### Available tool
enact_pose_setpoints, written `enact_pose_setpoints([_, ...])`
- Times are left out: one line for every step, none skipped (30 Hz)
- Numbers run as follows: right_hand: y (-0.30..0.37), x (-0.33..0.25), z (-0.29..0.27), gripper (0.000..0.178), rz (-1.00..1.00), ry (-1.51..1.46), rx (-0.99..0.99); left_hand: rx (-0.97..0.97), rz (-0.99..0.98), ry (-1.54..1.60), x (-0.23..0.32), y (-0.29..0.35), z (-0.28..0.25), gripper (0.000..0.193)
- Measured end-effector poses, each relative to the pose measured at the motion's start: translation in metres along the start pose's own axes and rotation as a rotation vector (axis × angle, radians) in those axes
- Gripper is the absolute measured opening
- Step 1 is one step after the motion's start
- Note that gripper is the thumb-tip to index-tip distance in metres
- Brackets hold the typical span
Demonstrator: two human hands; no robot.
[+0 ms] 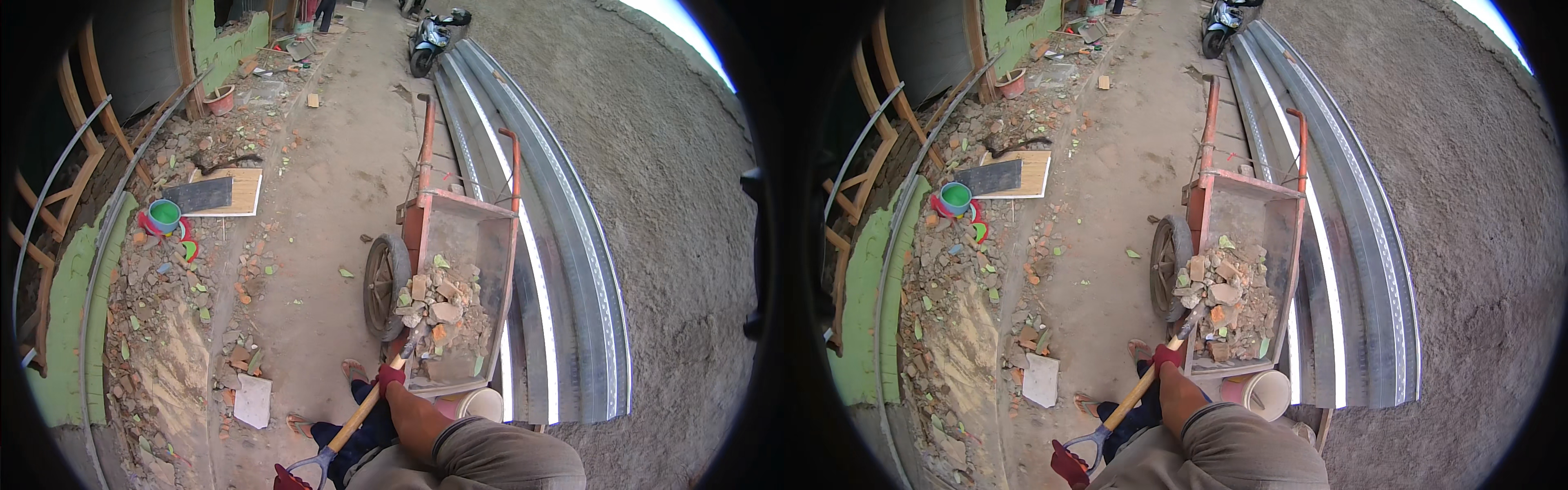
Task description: The person uses a shovel to scoop rubble and debris from the ground and deposits it into a red wheelbarrow. The person repeatedly shovels debris from a pile near a partially demolished wall and loads it into the wheelbarrow.
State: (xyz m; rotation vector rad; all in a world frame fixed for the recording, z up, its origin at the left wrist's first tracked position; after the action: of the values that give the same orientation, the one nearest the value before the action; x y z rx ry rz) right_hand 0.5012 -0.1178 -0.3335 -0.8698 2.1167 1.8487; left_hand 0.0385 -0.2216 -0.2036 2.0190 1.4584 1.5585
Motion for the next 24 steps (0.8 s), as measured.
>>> enact_pose_setpoints([-0.014, -0.025, -0.005, 0.02, -0.058, -0.064, -0.021, -0.043, -0.053, 0.039, 0.001, 0.0, 0.026, 0.052])
enact_pose_setpoints([-0.03, -0.044, -0.014, 0.021, -0.014, 0.029, 0.086, -0.157, -0.161, 0.072, 0.0, -0.005, 0.054, 0.051])
enact_pose_setpoints([-0.042, -0.071, -0.018, 0.025, -0.125, 0.37, 0.103, -0.338, -0.358, 0.088, -0.002, -0.01, 0.087, 0.05])
enact_pose_setpoints([-0.054, -0.097, -0.023, 0.03, -0.222, 0.541, 0.166, -0.46, -0.475, 0.144, 0.003, -0.014, 0.117, 0.046])
enact_pose_setpoints([-0.063, -0.121, -0.037, 0.032, -0.331, 0.556, 0.277, -0.696, -0.483, 0.258, 0.018, -0.013, 0.149, 0.039])
enact_pose_setpoints([-0.078, -0.132, -0.048, 0.039, -0.257, 0.484, 0.36, -0.773, -0.564, 0.284, 0.026, -0.016, 0.177, 0.032])
enact_pose_setpoints([-0.097, -0.139, -0.054, 0.042, -0.123, 0.563, 0.278, -0.793, -0.595, 0.332, 0.033, -0.019, 0.196, 0.028])
enact_pose_setpoints([-0.108, -0.141, -0.054, 0.043, -0.026, 0.518, 0.341, -0.771, -0.654, 0.455, 0.039, -0.018, 0.216, 0.024])
enact_pose_setpoints([-0.11, -0.152, -0.08, 0.041, -0.147, 0.24, 0.463, -0.784, -0.754, 0.59, 0.047, -0.014, 0.232, 0.021])
enact_pose_setpoints([-0.115, -0.157, -0.096, 0.039, -0.159, 0.176, 0.476, -0.877, -0.812, 0.647, 0.059, -0.006, 0.248, 0.018])
enact_pose_setpoints([-0.12, -0.153, -0.109, 0.036, -0.141, 0.096, 0.424, -0.894, -0.817, 0.636, 0.068, -0.002, 0.253, 0.017])
enact_pose_setpoints([-0.121, -0.144, -0.122, 0.034, -0.122, -0.012, 0.367, -0.982, -0.775, 0.57, 0.08, 0.004, 0.259, 0.016])
enact_pose_setpoints([-0.119, -0.132, -0.134, 0.032, -0.108, -0.157, 0.294, -1.025, -0.849, 0.616, 0.089, 0.014, 0.262, 0.014])
enact_pose_setpoints([-0.115, -0.118, -0.142, 0.03, -0.092, -0.297, 0.223, -1.08, -0.828, 0.593, 0.103, 0.018, 0.261, 0.015])
enact_pose_setpoints([-0.109, -0.103, -0.148, 0.028, -0.072, -0.423, 0.153, -1.129, -0.821, 0.585, 0.114, 0.023, 0.256, 0.016])
enact_pose_setpoints([-0.103, -0.087, -0.152, 0.026, -0.058, -0.524, 0.093, -1.17, -0.855, 0.6, 0.125, 0.027, 0.25, 0.017])
enact_pose_setpoints([-0.096, -0.073, -0.152, 0.024, -0.051, -0.592, 0.04, -1.281, -0.685, 0.466, 0.141, 0.027, 0.243, 0.019])
enact_pose_setpoints([-0.09, -0.06, -0.15, 0.023, -0.045, -0.648, -0.01, -1.347, -0.639, 0.466, 0.155, 0.028, 0.235, 0.02])
enact_pose_setpoints([-0.084, -0.048, -0.146, 0.022, -0.041, -0.685, -0.06, -1.366, -0.488, 0.37, 0.165, 0.023, 0.223, 0.02])
enact_pose_setpoints([-0.077, -0.038, -0.14, 0.021, -0.035, -0.711, -0.112, -1.421, -0.365, 0.327, 0.175, 0.021, 0.209, 0.021])
enact_pose_setpoints([-0.07, -0.031, -0.133, 0.02, -0.034, -0.729, -0.164, -1.431, -0.294, 0.274, 0.179, 0.017, 0.193, 0.023])
enact_pose_setpoints([-0.061, -0.027, -0.124, 0.02, -0.035, -0.735, -0.225, -1.438, -0.26, 0.224, 0.18, 0.01, 0.176, 0.025])
enact_pose_setpoints([-0.051, -0.024, -0.115, 0.021, -0.038, -0.736, -0.287, -1.412, -0.242, 0.211, 0.178, 0.002, 0.156, 0.025])
enact_pose_setpoints([-0.041, -0.019, -0.111, 0.021, -0.032, -0.726, -0.285, -1.377, -0.223, 0.219, 0.174, -0.006, 0.136, 0.026])
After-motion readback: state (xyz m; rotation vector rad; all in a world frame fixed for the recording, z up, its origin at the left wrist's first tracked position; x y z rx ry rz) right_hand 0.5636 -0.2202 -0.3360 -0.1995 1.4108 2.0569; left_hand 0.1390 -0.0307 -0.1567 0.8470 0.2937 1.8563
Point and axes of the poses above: each hand's wrist, its own y-axis away from the middle knuckle, its own z-axis out of the palm, x = y × z, the point moved 8 cm from there along -y, towards the middle knuckle, and after that the axes turned 8 degrees about -y, right-handed, at the moved point
